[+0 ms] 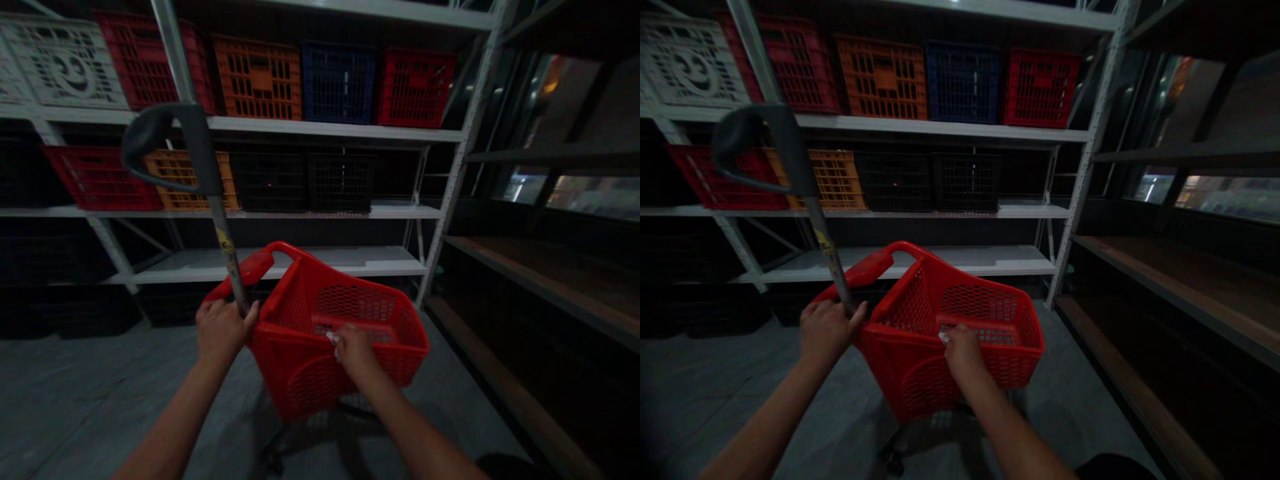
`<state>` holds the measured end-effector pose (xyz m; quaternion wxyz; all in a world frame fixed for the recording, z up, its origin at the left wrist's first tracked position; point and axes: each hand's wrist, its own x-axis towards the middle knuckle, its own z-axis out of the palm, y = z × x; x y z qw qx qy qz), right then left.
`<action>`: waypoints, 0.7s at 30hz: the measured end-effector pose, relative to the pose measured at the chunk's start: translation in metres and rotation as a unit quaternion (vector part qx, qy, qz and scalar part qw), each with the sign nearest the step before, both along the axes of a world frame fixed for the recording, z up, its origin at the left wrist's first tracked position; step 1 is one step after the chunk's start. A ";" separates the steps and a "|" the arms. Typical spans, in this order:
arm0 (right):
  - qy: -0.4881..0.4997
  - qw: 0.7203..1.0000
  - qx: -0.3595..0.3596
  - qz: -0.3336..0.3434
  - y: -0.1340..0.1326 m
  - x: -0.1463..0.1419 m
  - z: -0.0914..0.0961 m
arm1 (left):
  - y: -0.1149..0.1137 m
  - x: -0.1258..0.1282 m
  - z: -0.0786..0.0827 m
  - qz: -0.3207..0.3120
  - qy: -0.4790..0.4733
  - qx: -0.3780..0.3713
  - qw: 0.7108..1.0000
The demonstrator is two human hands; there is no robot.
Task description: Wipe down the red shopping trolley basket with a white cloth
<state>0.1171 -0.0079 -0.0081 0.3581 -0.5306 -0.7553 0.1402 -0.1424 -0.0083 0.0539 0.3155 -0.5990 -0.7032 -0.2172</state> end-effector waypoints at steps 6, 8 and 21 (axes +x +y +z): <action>0.041 0.991 0.077 0.100 0.006 -0.088 0.026 | 0.001 0.001 -0.001 0.000 0.010 0.016 1.000; 0.049 0.990 0.085 0.104 0.007 -0.085 0.019 | 0.002 -0.001 0.000 -0.004 0.020 0.018 1.000; 0.030 0.987 0.066 -0.145 -0.009 0.140 -0.050 | 0.013 -0.014 0.001 -0.029 0.004 -0.009 1.000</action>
